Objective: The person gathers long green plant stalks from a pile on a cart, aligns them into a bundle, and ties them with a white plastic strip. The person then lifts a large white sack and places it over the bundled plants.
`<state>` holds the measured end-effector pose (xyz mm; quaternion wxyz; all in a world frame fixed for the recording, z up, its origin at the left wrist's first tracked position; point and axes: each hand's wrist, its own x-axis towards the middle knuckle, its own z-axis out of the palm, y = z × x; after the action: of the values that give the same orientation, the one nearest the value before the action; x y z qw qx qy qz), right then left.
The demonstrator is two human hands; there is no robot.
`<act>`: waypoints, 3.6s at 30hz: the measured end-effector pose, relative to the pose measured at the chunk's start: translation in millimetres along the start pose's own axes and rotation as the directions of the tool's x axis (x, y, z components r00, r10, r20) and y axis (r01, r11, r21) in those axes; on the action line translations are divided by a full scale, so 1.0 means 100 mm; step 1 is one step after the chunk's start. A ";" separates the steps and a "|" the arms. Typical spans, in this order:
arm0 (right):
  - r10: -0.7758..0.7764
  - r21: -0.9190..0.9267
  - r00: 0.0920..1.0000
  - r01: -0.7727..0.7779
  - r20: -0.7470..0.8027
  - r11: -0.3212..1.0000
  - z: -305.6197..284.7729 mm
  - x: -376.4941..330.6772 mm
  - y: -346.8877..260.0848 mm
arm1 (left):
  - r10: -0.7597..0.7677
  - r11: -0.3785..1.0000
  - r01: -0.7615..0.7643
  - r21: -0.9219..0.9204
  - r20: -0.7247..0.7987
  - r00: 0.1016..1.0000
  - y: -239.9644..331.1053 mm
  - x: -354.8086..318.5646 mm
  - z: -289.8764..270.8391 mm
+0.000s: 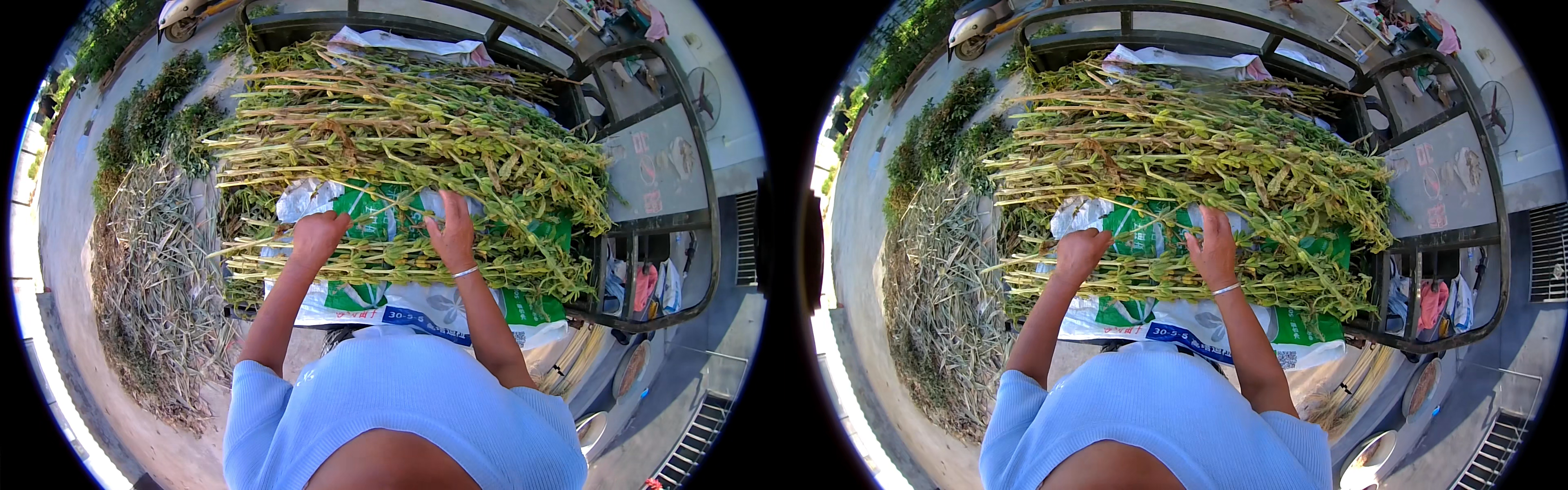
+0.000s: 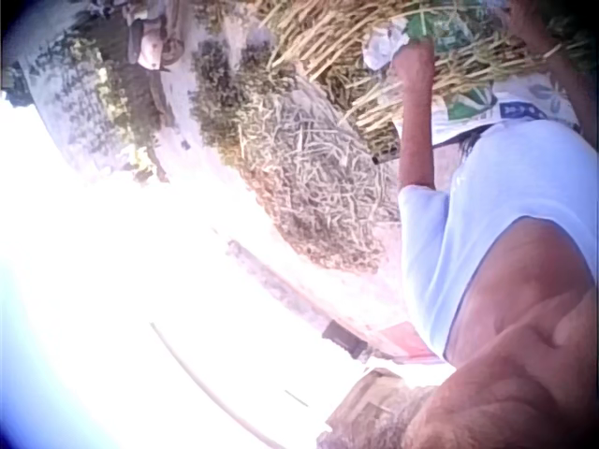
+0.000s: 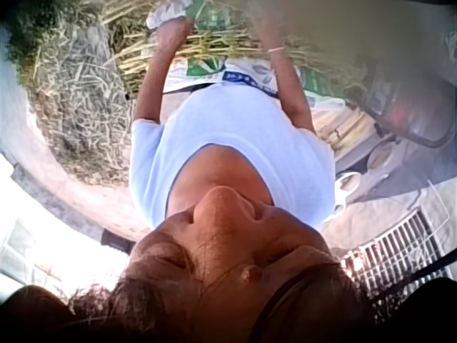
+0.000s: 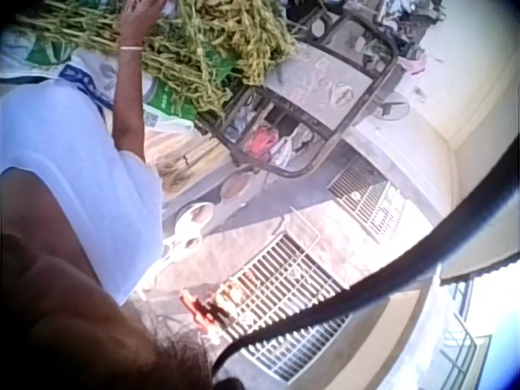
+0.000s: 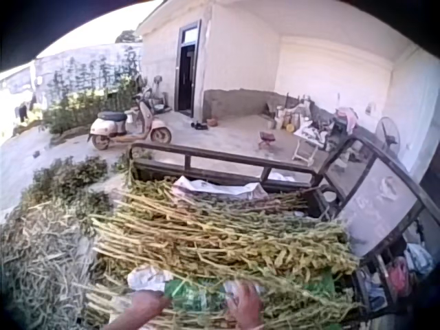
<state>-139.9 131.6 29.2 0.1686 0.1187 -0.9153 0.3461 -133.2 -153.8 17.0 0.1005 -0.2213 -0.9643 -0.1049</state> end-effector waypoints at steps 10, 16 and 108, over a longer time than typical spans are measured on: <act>-0.220 -0.158 0.901 0.296 0.374 0.942 0.10 0.28 0.00 | -0.113 0.991 0.095 0.099 0.195 0.974 0.56 -0.29 -1.00; -0.197 -0.093 0.939 0.231 0.282 0.969 -0.12 0.47 0.04 | -0.261 0.962 0.270 -0.050 0.134 0.956 0.29 -0.47 -1.75; -0.174 -0.066 0.760 0.274 0.626 0.960 0.40 0.12 0.08 | -0.445 -0.070 0.374 -0.925 0.365 0.818 0.41 -0.35 0.34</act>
<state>-162.5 109.7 0.8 -0.0891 0.3200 -0.9229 0.1947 -89.3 -123.1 -17.5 -0.0851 0.0747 -0.6507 -0.7508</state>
